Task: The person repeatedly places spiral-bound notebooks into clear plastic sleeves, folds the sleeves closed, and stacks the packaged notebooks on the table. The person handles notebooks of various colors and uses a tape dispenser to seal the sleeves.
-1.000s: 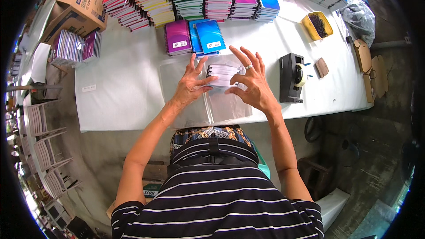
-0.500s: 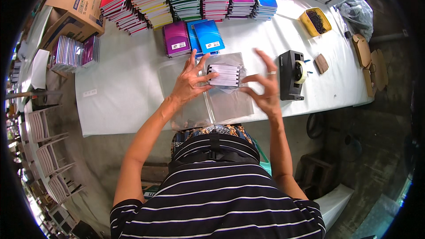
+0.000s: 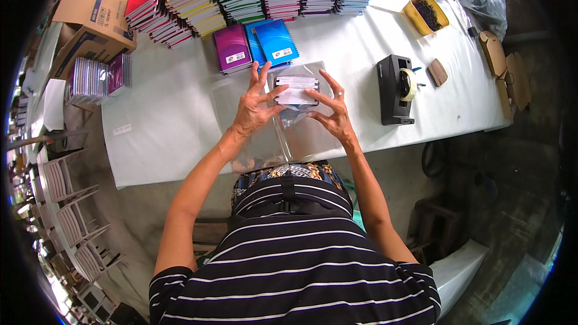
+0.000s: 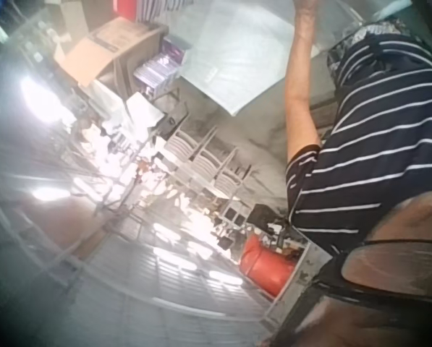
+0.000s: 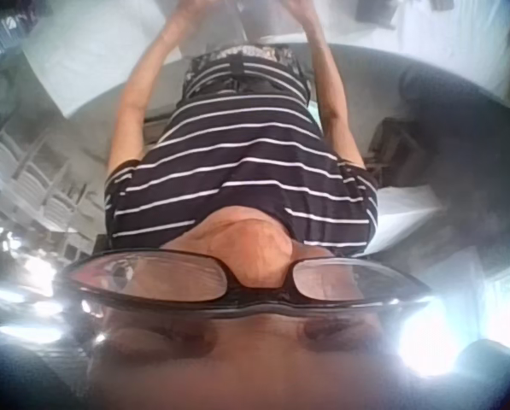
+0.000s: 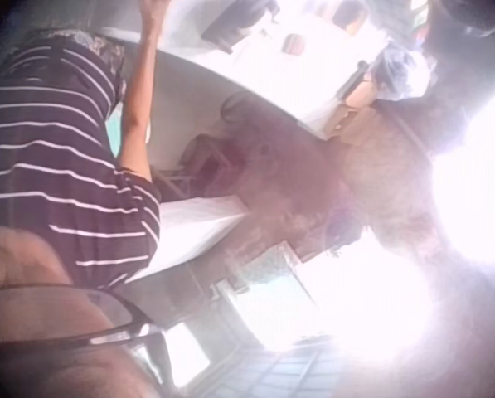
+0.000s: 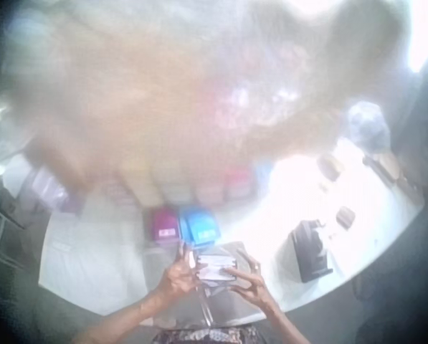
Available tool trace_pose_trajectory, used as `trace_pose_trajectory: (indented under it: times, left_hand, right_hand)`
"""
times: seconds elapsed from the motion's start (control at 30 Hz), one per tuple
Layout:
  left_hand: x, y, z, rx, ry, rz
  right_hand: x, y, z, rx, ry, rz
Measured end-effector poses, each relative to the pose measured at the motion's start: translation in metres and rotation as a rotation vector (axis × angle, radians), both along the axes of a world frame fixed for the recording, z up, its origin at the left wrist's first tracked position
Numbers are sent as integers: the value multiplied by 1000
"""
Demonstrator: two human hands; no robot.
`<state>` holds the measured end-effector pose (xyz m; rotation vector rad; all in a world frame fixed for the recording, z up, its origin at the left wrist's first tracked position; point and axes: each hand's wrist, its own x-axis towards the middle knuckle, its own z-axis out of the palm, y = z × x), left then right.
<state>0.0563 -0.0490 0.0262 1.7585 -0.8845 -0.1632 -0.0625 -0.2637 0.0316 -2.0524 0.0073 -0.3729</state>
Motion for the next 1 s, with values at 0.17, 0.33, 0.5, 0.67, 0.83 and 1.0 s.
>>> trace_pose_trajectory:
  times: [0.17, 0.33, 0.5, 0.67, 0.83, 1.0]
  left_hand:
    - [2, 0, 1, -7, -16, 7]
    - [3, -3, 8, 61, -70, -14]
    - [15, 0, 11, 180, -245, -41]
    - [22, -3, 21, 245, -298, -47]
    - [31, -4, 30, 331, -376, -67]
    - [35, -5, 30, 304, -377, -107]
  right_hand:
    - [6, 1, 3, -52, -27, -23]
    - [9, -1, 4, -137, -67, -29]
    - [13, 3, 12, 1, -36, -13]
    - [20, 1, 20, 42, 2, 4]
    - [25, 0, 29, 77, 92, -6]
    - [26, 3, 32, 58, 43, -38]
